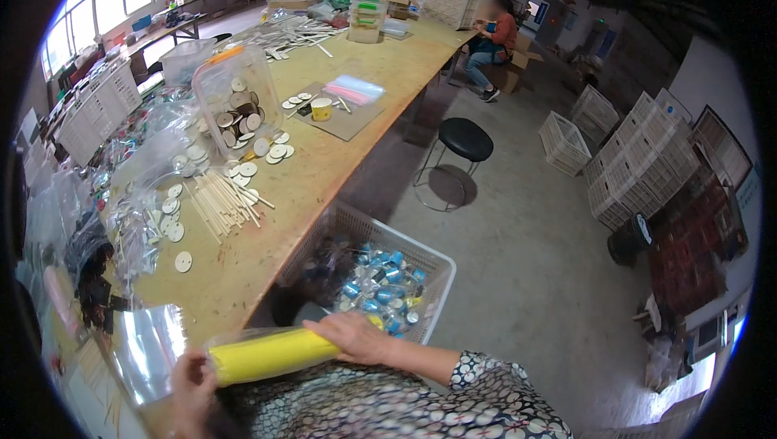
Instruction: The person assembles craft kits by placing small wooden discs and sticks into clear plastic bags. They then open a yellow cylindrical container, remove small yellow cylindrical pieces, and place them into additional plastic bags on the workbench.
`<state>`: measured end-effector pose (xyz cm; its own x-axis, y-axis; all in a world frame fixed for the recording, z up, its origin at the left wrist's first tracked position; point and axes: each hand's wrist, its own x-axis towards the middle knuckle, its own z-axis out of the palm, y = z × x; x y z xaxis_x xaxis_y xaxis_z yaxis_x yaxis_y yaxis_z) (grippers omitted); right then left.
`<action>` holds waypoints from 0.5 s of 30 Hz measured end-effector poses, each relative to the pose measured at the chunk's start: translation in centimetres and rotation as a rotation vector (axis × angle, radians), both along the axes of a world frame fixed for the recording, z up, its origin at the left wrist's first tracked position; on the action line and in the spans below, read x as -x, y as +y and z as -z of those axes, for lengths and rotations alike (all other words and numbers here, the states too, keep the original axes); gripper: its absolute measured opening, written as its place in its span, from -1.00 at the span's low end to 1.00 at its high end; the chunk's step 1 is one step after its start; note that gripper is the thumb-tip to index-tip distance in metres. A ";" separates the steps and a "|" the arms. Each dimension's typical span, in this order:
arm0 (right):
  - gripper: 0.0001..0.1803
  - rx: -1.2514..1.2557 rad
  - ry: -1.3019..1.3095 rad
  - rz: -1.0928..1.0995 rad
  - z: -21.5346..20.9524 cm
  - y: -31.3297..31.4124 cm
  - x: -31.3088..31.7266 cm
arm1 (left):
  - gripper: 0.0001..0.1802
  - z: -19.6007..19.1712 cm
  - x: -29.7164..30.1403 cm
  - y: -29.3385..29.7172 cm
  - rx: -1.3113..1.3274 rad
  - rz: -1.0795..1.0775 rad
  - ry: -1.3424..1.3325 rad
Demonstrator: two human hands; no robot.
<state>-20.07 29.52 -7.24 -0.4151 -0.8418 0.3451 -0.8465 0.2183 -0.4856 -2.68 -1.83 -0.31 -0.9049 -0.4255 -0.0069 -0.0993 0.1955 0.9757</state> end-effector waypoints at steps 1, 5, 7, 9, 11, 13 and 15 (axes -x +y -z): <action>-0.07 0.003 -0.016 -0.009 0.0 -0.1 -0.1 | -0.83 0.3 -0.2 0.1 0.016 -0.034 0.004; -0.07 0.035 -0.079 -0.034 -0.8 -0.7 -0.7 | -0.88 -0.4 0.4 -0.2 -0.136 -0.061 0.276; -0.06 0.058 -0.109 -0.051 -1.4 -1.4 -0.9 | -0.87 -1.3 0.8 -0.1 -0.437 -0.053 0.436; -0.04 0.078 -0.138 -0.077 -2.0 -2.2 -0.7 | -0.85 -2.0 1.3 0.3 -0.679 -0.105 0.506; -0.05 -0.017 -0.267 -0.062 -2.7 -2.5 -0.6 | -0.84 -2.5 1.4 0.6 -0.880 -0.217 0.569; -0.09 -0.007 -0.375 -0.081 -1.8 -2.7 -1.1 | -0.78 -1.6 2.7 0.3 -1.045 -0.362 0.515; -0.14 -0.077 -0.559 0.000 -1.8 -2.6 -2.0 | -0.80 -0.1 4.1 -0.7 -0.999 -0.214 0.475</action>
<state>-18.11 26.91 -5.42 -0.5172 -0.8558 0.0097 -0.4646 0.2713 -0.8429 -6.80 -2.49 -0.24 -0.8156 -0.5690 -0.1051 0.3863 -0.6708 0.6331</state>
